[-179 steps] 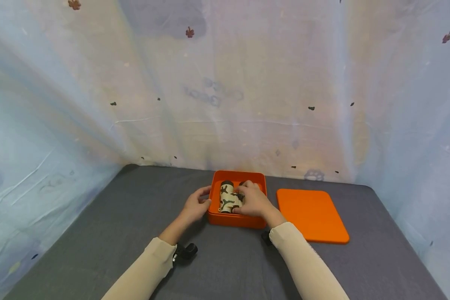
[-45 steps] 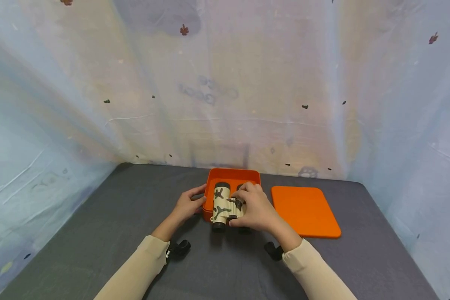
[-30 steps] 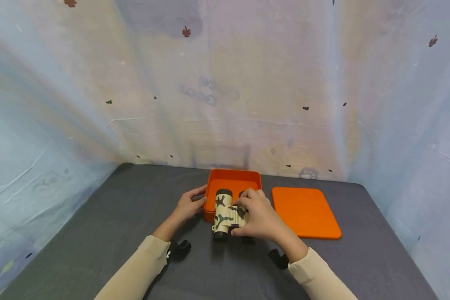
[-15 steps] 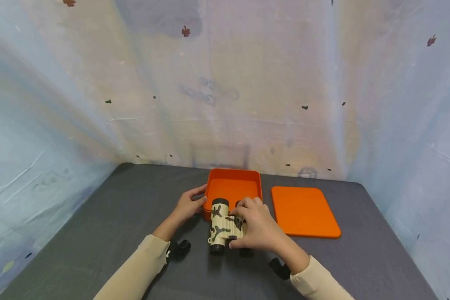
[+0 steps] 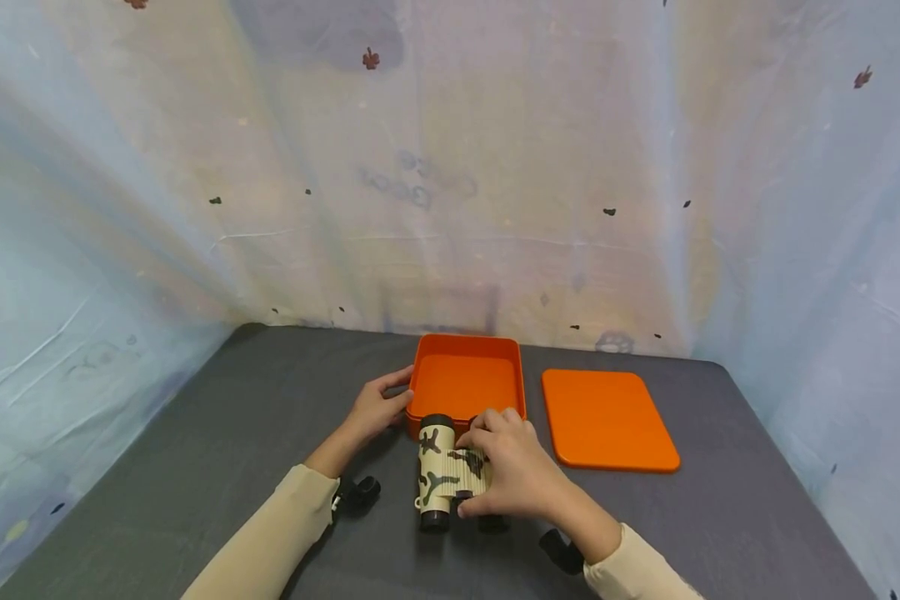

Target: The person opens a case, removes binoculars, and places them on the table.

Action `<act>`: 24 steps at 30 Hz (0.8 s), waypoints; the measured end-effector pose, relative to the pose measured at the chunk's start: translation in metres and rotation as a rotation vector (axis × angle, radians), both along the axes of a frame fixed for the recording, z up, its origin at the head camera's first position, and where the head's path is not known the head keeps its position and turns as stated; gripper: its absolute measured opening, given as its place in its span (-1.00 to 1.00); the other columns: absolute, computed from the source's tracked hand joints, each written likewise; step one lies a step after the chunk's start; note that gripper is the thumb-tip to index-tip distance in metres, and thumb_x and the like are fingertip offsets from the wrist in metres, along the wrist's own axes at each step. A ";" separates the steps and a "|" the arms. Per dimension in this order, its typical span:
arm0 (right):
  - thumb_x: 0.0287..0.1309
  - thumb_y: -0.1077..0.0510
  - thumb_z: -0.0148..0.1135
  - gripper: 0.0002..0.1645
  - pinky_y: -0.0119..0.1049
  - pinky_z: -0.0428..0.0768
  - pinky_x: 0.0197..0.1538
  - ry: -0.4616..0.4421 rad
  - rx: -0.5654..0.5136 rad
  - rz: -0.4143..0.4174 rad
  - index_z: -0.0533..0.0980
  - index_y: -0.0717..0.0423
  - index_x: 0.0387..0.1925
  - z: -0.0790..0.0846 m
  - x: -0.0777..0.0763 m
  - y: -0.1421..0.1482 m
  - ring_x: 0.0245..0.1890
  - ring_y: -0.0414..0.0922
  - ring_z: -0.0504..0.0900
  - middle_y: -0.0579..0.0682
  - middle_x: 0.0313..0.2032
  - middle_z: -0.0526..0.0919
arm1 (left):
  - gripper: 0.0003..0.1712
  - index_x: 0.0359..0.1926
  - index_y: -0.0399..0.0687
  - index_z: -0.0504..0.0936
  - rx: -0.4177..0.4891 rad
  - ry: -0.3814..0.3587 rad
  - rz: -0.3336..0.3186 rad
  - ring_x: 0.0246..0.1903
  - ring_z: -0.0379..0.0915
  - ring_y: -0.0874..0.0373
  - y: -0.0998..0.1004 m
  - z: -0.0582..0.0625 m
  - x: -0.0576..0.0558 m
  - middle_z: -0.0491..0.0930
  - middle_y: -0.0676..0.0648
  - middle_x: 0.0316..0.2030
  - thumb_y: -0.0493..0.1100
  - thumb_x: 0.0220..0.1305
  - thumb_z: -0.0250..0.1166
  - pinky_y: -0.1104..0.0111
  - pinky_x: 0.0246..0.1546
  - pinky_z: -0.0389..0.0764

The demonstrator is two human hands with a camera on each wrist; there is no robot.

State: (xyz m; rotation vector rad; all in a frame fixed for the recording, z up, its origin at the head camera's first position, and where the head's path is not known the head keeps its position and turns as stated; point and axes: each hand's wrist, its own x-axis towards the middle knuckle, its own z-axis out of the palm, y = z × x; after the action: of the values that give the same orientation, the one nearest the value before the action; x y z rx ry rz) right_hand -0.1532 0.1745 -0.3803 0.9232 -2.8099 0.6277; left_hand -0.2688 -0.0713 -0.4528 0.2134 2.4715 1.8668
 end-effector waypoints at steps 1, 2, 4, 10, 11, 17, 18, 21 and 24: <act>-0.51 -0.24 0.65 -0.24 -0.20 0.26 -0.13 -0.005 0.000 0.003 0.61 -0.16 -0.12 -0.001 0.000 0.000 -0.14 -0.19 0.26 -0.23 -0.14 0.45 | -0.42 0.34 -0.04 0.42 0.003 0.001 0.000 -0.45 0.53 0.22 0.000 0.000 0.000 0.50 -0.23 0.20 -0.22 0.30 0.24 0.38 -0.46 0.57; -0.51 -0.24 0.65 -0.25 -0.21 0.25 -0.13 -0.013 0.000 0.005 0.61 -0.16 -0.11 -0.002 0.001 0.000 -0.15 -0.20 0.25 -0.23 -0.15 0.45 | -0.42 0.34 -0.03 0.42 0.006 -0.004 0.002 -0.44 0.53 0.22 0.000 0.000 0.000 0.50 -0.22 0.20 -0.22 0.30 0.24 0.38 -0.45 0.57; -0.50 -0.24 0.65 -0.25 -0.21 0.24 -0.14 -0.027 -0.001 0.007 0.61 -0.17 -0.12 -0.003 0.002 0.000 -0.15 -0.20 0.25 -0.24 -0.15 0.44 | -0.42 0.34 -0.02 0.41 0.005 -0.006 0.003 -0.41 0.54 0.21 0.001 0.000 0.000 0.50 -0.22 0.20 -0.22 0.31 0.24 0.38 -0.44 0.57; -0.50 -0.23 0.65 -0.26 -0.22 0.22 -0.15 -0.050 0.002 -0.002 0.61 -0.17 -0.12 -0.007 0.004 0.000 -0.16 -0.21 0.24 -0.26 -0.17 0.42 | -0.42 0.35 0.00 0.40 -0.008 -0.009 0.006 -0.34 0.57 0.16 0.001 0.001 0.001 0.50 -0.20 0.20 -0.19 0.32 0.23 0.35 -0.41 0.60; -0.50 -0.23 0.65 -0.26 -0.22 0.22 -0.15 -0.054 0.004 -0.003 0.61 -0.17 -0.12 -0.008 0.004 0.000 -0.16 -0.21 0.24 -0.26 -0.17 0.42 | -0.42 0.35 0.00 0.40 -0.011 -0.008 0.007 -0.34 0.57 0.16 0.001 0.001 0.001 0.50 -0.20 0.20 -0.19 0.32 0.23 0.35 -0.41 0.60; -0.50 -0.24 0.65 -0.27 -0.17 0.25 -0.15 -0.063 0.025 -0.009 0.61 -0.17 -0.14 -0.013 0.005 -0.002 -0.13 -0.19 0.28 -0.25 -0.18 0.42 | -0.42 0.36 0.02 0.39 -0.015 -0.008 0.000 -0.33 0.57 0.15 0.000 0.001 0.002 0.48 -0.19 0.22 -0.18 0.33 0.22 0.33 -0.43 0.60; -0.50 -0.25 0.64 -0.27 -0.16 0.25 -0.15 -0.065 0.026 -0.010 0.61 -0.17 -0.14 -0.014 0.005 -0.002 -0.12 -0.18 0.29 -0.25 -0.18 0.42 | -0.42 0.36 0.02 0.39 -0.015 -0.007 -0.002 -0.33 0.57 0.15 0.000 0.001 0.002 0.48 -0.19 0.22 -0.18 0.33 0.22 0.33 -0.43 0.60; -0.50 -0.25 0.64 -0.27 -0.14 0.26 -0.15 -0.074 0.025 -0.011 0.61 -0.17 -0.14 -0.016 0.004 -0.002 -0.10 -0.17 0.30 -0.24 -0.18 0.42 | -0.42 0.36 0.03 0.39 -0.014 -0.007 -0.006 -0.33 0.56 0.16 0.001 0.001 0.002 0.48 -0.18 0.23 -0.18 0.34 0.21 0.33 -0.43 0.60; -0.50 -0.24 0.65 -0.28 -0.14 0.26 -0.15 -0.090 0.018 -0.013 0.61 -0.16 -0.14 -0.018 0.004 -0.002 -0.10 -0.17 0.29 -0.24 -0.18 0.42 | -0.43 0.36 0.03 0.39 -0.016 -0.010 -0.004 -0.36 0.55 0.16 0.000 0.001 0.002 0.48 -0.17 0.23 -0.17 0.34 0.21 0.32 -0.45 0.59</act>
State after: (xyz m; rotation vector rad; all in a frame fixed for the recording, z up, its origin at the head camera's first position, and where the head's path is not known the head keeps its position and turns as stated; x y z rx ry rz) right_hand -0.1497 0.1723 -0.3978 0.9013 -2.9027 0.6593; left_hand -0.2663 -0.0709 -0.4514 0.2080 2.4769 1.8411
